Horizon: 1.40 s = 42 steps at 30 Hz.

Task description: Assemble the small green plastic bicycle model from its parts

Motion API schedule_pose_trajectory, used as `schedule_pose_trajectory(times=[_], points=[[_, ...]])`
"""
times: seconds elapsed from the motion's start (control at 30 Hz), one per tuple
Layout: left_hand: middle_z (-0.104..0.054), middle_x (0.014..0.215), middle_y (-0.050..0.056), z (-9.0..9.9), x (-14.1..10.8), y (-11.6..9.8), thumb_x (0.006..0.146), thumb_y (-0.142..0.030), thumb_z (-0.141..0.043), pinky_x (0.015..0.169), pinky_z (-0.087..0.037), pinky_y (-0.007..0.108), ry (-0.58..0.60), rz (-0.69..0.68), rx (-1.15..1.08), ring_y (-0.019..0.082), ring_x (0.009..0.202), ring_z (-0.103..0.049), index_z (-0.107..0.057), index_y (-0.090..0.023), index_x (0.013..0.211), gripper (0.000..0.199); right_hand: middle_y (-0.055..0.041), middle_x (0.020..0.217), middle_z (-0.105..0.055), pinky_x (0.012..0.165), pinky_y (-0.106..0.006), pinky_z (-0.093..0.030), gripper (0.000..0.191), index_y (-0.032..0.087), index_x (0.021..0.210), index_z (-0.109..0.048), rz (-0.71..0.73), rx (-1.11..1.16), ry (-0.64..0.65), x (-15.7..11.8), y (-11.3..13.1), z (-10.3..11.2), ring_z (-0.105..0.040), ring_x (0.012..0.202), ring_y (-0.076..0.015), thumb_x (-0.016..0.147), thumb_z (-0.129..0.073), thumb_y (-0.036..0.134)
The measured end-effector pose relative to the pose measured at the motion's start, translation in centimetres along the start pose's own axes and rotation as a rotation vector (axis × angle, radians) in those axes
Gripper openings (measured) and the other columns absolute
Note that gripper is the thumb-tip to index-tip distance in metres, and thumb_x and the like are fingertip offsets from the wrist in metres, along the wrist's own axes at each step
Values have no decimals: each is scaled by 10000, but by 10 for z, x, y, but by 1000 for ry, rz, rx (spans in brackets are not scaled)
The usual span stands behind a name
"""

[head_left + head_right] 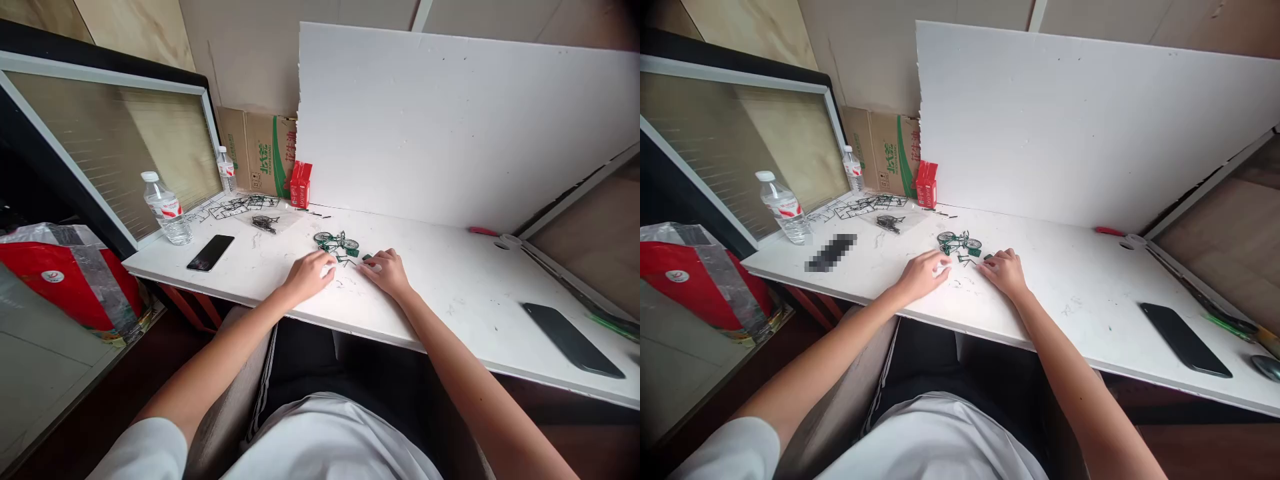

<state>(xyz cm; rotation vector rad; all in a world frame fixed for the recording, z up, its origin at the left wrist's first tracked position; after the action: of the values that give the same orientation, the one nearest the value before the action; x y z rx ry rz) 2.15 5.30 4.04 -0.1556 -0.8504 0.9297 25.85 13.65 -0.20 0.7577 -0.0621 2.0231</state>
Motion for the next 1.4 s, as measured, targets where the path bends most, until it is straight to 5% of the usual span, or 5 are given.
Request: schedule_pose_trajectory(times=[0.17,0.5,0.83,1.1,1.4], points=[[-644,1230,107,-37,56,55,935,-380,-723,844,-538,315,87,56,227,253,1161,-627,-715,-189,1150,288,-128,908,-745,851,-451,-460,412,237,906,-831,16,-6,42,-2,-5,-4,-566,945,-317,993,-595,563],[-730,923,154,-63,82,75,862,-184,-788,894,-485,368,201,242,211,315,977,-706,-742,-146,909,76,-133,972,-740,880,-468,-452,268,217,919,-752,-35,-18,40,0,-15,-11,-552,1009,-330,1005,-521,324],[-755,1107,163,-57,78,95,861,-130,-754,898,-503,351,117,215,50,291,989,-713,-778,-161,1036,180,-131,962,-678,859,-456,-497,354,224,1095,-756,-65,122,-79,1,-11,1,-557,956,-307,1038,-411,283],[-705,858,54,-25,49,124,813,-235,-812,747,-507,301,-229,316,-419,175,741,-619,-769,-145,1130,333,-136,1025,-662,878,-441,-496,326,205,1077,-708,4,183,-121,5,8,5,-583,988,-289,1057,-387,263],[-739,930,100,-16,20,147,698,-275,-871,740,-509,294,-375,499,-743,169,782,-653,-712,-117,1013,386,-129,1061,-679,849,-421,-509,539,208,1132,-741,-252,468,-244,64,24,-19,-616,910,-256,1054,-381,601]])
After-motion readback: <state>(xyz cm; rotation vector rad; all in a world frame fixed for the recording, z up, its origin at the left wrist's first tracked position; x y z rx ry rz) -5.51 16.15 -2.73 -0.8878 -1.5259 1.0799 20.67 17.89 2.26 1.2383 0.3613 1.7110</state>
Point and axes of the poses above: each hand's wrist, its own x-axis towards the middle knuckle, its own z-axis out of the back of the hand, y = z × x, the point moved 7 cm from there along x, towards the middle knuckle
